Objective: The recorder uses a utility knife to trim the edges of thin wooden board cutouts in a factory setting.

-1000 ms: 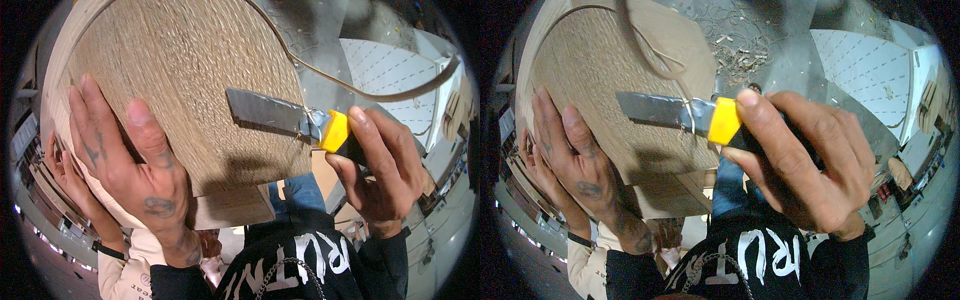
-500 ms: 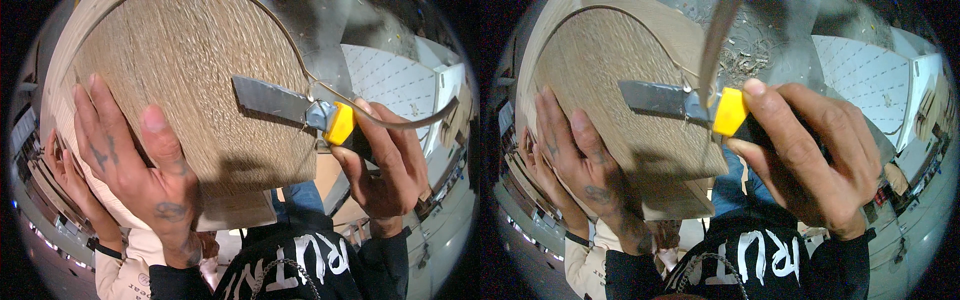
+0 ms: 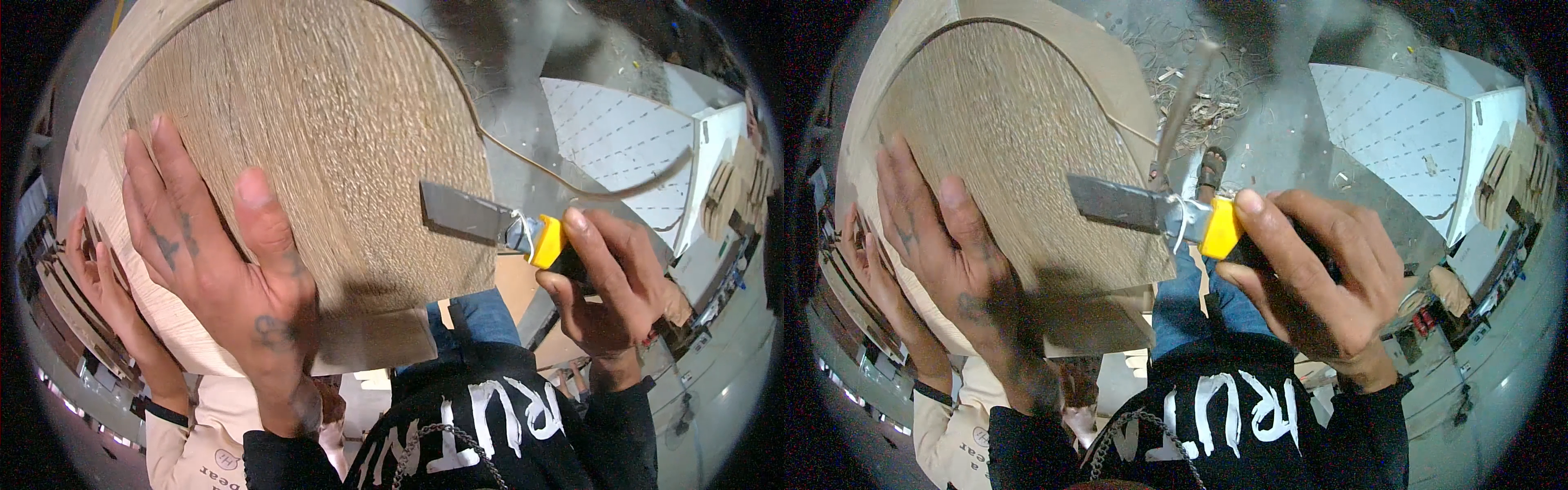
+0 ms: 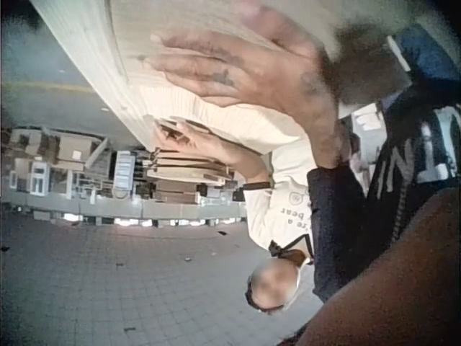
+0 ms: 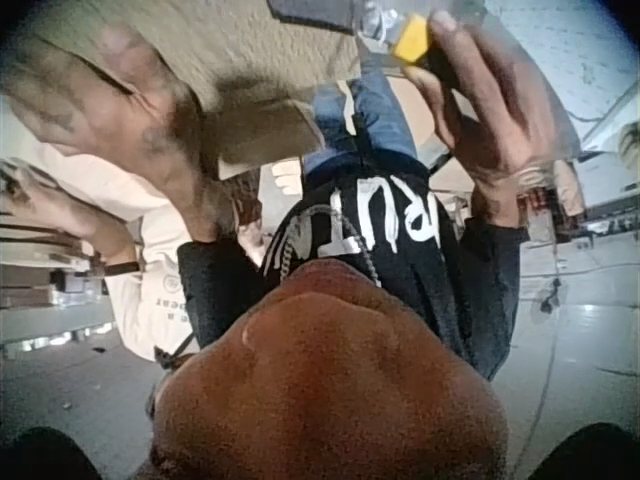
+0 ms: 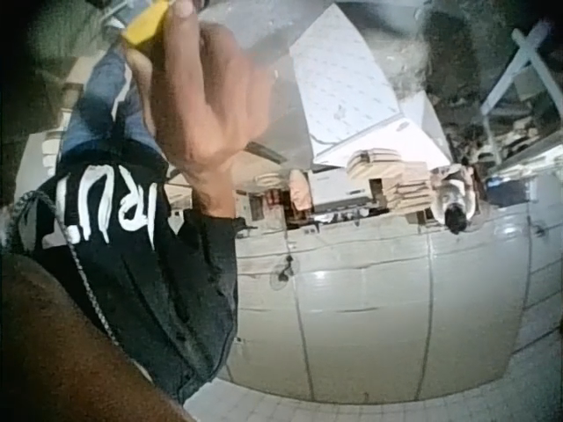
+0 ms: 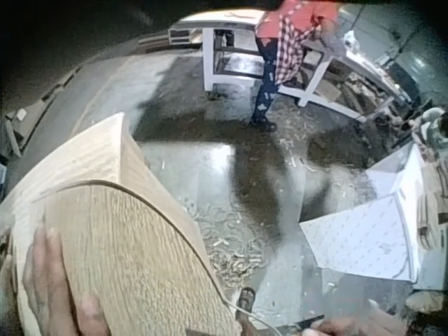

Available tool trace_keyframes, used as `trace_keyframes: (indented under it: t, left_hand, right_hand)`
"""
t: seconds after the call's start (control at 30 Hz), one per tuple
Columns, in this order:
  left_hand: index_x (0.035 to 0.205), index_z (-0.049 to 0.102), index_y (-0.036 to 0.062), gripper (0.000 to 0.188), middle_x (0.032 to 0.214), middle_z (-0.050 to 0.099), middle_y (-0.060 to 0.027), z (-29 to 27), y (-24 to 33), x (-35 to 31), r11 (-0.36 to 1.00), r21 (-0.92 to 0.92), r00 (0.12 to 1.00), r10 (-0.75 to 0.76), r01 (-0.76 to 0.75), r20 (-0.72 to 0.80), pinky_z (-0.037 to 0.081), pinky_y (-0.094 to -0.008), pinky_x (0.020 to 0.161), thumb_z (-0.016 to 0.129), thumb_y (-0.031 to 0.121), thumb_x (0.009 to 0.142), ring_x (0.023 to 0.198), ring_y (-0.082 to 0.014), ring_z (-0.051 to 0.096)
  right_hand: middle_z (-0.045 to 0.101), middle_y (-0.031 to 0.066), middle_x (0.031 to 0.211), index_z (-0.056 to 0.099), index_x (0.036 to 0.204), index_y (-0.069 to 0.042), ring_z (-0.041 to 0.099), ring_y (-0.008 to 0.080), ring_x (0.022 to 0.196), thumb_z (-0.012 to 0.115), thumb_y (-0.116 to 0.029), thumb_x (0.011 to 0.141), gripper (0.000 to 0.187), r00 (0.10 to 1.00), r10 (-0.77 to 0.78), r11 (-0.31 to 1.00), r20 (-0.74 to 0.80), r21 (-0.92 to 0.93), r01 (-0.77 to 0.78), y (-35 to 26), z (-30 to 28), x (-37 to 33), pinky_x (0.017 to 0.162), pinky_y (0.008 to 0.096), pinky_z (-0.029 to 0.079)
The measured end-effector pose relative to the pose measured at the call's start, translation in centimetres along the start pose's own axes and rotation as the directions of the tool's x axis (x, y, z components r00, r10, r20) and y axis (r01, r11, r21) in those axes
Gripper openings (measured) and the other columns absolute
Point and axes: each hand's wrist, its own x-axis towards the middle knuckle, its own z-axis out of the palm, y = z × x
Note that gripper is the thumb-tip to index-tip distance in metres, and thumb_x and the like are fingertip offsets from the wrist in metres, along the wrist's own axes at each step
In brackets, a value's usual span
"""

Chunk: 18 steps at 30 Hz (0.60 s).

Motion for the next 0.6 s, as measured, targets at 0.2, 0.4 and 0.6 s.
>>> trace_keyframes:
  t: [0.2,0.4,0.6]
  left_hand:
    - [0.14,0.049,0.0,0.053,0.142,0.051,-0.021,-0.1,-0.2,2.1,0.966,-0.203,0.982,-0.178,0.162,-0.064,0.031,-0.0427,0.114,0.057,0.035,0.101,0.133,-0.0341,0.046]
    - [0.138,0.05,-0.0013,0.053,0.14,0.053,-0.0207,0.5,1.6,1.1,0.969,-0.115,0.97,-0.229,0.22,-0.075,0.032,-0.0405,0.113,0.056,0.038,0.102,0.132,-0.0329,0.048]
    - [0.141,0.047,-0.0025,0.055,0.144,0.051,-0.0213,0.1,0.9,1.1,0.968,-0.117,0.973,-0.228,0.223,-0.036,0.029,-0.0391,0.115,0.054,0.038,0.103,0.135,-0.0337,0.045]
  right_hand:
    - [0.07,0.0096,0.093,0.073,0.118,-0.01,0.061,0.0206,0.074,0.08,-0.032,0.08,0.044,0.999,0.029,0.998,0.038,-0.056,-0.027,-0.2,-0.9,0.1,0.062,0.0292,0.048]
    - [0.068,0.0176,0.102,0.068,0.122,-0.001,0.065,0.0274,0.085,0.072,-0.034,0.089,0.046,0.995,0.02,0.998,0.096,-0.064,-0.014,-0.3,-1.0,-0.7,0.072,0.0356,0.053]
    - [0.068,0.0179,0.103,0.067,0.124,-0.002,0.065,0.0275,0.087,0.072,-0.032,0.09,0.045,0.995,0.025,0.998,0.095,-0.061,-0.019,-0.4,-0.6,-0.5,0.073,0.0351,0.053]
